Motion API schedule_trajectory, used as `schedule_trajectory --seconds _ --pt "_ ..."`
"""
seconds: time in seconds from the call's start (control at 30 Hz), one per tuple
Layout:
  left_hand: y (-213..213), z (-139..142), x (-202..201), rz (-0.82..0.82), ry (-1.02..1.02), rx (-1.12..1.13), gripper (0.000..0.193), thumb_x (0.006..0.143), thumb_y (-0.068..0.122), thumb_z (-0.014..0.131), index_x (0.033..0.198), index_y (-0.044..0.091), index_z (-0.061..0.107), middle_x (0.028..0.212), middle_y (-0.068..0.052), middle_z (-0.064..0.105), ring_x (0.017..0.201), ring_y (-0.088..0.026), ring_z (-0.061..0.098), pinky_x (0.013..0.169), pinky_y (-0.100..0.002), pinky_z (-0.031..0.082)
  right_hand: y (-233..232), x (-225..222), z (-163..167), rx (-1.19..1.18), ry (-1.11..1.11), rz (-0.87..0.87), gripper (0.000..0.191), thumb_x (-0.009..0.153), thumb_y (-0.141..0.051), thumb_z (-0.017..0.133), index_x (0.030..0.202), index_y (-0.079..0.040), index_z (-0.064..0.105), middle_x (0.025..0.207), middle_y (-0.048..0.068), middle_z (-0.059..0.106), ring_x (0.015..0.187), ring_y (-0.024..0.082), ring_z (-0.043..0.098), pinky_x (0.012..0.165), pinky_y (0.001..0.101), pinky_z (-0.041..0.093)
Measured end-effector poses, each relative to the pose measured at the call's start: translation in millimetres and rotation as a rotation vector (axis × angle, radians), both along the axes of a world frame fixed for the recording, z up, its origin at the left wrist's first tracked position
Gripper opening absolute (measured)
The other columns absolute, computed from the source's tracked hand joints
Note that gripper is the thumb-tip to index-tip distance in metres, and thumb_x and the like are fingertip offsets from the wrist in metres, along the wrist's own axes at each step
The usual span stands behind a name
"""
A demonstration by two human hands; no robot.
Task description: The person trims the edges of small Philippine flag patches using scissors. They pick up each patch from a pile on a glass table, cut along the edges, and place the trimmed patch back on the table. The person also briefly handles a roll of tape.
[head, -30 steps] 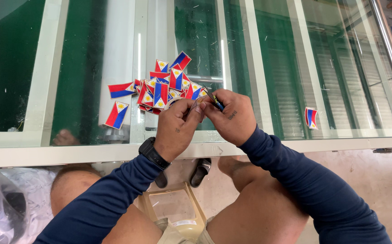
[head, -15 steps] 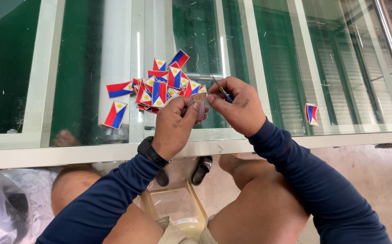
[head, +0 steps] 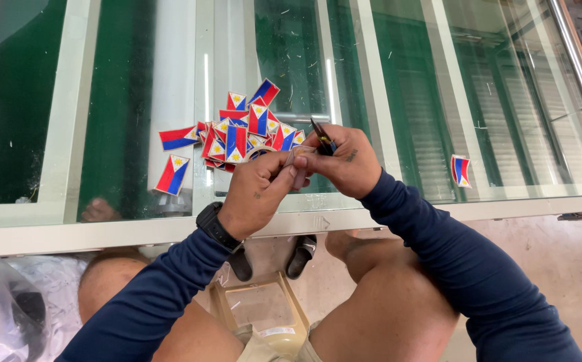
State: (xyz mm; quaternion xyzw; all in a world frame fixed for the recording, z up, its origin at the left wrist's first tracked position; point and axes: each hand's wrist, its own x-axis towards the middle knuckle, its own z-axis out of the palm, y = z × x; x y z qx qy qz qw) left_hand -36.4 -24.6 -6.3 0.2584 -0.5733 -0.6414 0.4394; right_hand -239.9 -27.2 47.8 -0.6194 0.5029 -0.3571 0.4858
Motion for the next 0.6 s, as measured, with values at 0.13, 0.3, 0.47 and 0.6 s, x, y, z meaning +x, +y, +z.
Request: schedule_trajectory --seconds 0.13,0.3,0.47,0.6 --pt "0.1 -7.5 -6.4 -0.076 0.095 0.166 0.022 0.105 0.007 0.051 0.117 -0.003 0.065 0.105 -0.01 0.07 0.093 -0.015 0.072 0.087 -0.03 0.063 -2.3 -7.2 -2.2 -0.017 0.058 0.026 0.02 0.093 -0.012 0.075 0.101 0.005 0.069 0.091 0.007 0.072 0.083 0.01 0.066 0.075 0.0291 0.057" --pt "-5.4 -11.5 -8.0 -0.118 0.179 0.326 0.02 0.102 0.007 0.05 0.115 -0.003 0.061 0.109 -0.011 0.073 0.096 -0.018 0.075 0.086 -0.031 0.064 -3.4 -11.5 4.7 0.159 -0.122 0.015 0.027 0.098 -0.018 0.063 0.11 0.005 0.071 0.097 0.007 0.074 0.083 0.011 0.069 0.076 0.0295 0.058" --pt "-9.3 -12.9 -5.0 -0.11 0.044 0.256 0.022 0.101 0.006 0.05 0.109 -0.006 0.066 0.1 -0.012 0.072 0.092 -0.018 0.075 0.079 -0.03 0.063 -1.4 -0.6 8.5 -0.002 0.14 0.035 0.03 0.09 -0.013 0.072 0.115 0.004 0.068 0.094 0.008 0.071 0.081 0.009 0.066 0.073 0.0293 0.059" --pt "-8.4 -20.0 -4.4 -0.062 -0.055 0.202 0.02 0.094 0.001 0.05 0.106 -0.005 0.066 0.095 -0.01 0.073 0.088 -0.015 0.078 0.076 -0.027 0.064 -5.2 10.4 4.1 -0.109 0.372 0.023 0.026 0.086 -0.01 0.076 0.108 0.003 0.069 0.088 0.01 0.074 0.079 0.01 0.07 0.073 0.0294 0.062"
